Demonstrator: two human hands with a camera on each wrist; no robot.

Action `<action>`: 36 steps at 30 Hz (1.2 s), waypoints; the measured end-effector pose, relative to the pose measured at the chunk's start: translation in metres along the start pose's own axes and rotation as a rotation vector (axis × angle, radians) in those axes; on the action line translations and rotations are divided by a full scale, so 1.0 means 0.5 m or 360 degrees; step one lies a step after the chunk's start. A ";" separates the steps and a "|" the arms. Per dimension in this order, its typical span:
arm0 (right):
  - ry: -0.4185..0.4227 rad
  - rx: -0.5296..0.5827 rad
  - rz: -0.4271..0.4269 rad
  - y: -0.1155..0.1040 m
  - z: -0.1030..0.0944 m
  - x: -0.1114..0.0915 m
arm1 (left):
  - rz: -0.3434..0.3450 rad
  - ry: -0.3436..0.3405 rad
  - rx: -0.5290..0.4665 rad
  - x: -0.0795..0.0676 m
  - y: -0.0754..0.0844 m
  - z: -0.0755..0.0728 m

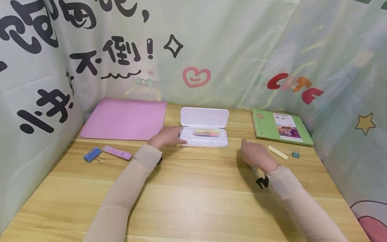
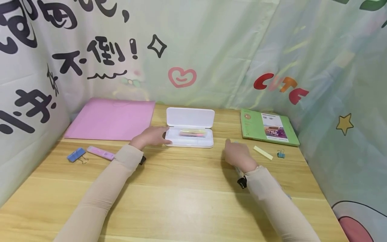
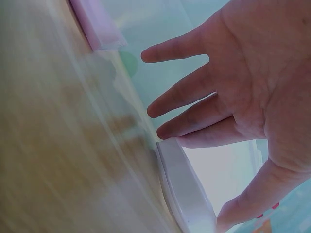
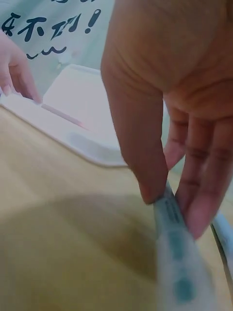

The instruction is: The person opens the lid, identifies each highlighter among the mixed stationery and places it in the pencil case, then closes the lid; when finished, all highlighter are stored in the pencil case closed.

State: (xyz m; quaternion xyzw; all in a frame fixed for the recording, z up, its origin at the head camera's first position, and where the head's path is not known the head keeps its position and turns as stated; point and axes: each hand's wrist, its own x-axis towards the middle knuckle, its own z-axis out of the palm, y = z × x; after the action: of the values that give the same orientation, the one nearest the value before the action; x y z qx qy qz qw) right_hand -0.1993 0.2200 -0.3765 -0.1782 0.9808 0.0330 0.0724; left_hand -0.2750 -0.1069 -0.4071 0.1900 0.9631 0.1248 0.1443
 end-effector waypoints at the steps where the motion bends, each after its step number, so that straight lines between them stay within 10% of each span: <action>1: 0.0052 -0.0026 -0.0028 -0.005 -0.003 0.007 | -0.0003 0.0003 -0.0003 0.000 0.000 0.000; 16: 0.0280 -0.0191 -0.0314 -0.106 -0.058 0.159 | 0.0060 0.0023 0.0058 0.003 0.005 0.003; 36: 0.0608 -0.0407 -0.0561 -0.171 -0.008 0.261 | 0.0032 0.0070 0.0101 -0.003 0.001 -0.005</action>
State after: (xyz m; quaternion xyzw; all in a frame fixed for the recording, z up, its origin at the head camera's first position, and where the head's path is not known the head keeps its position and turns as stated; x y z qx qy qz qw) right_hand -0.2903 0.0946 -0.3957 -0.3564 0.9185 0.1091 -0.1322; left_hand -0.2743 -0.1075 -0.4045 0.2013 0.9675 0.0997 0.1159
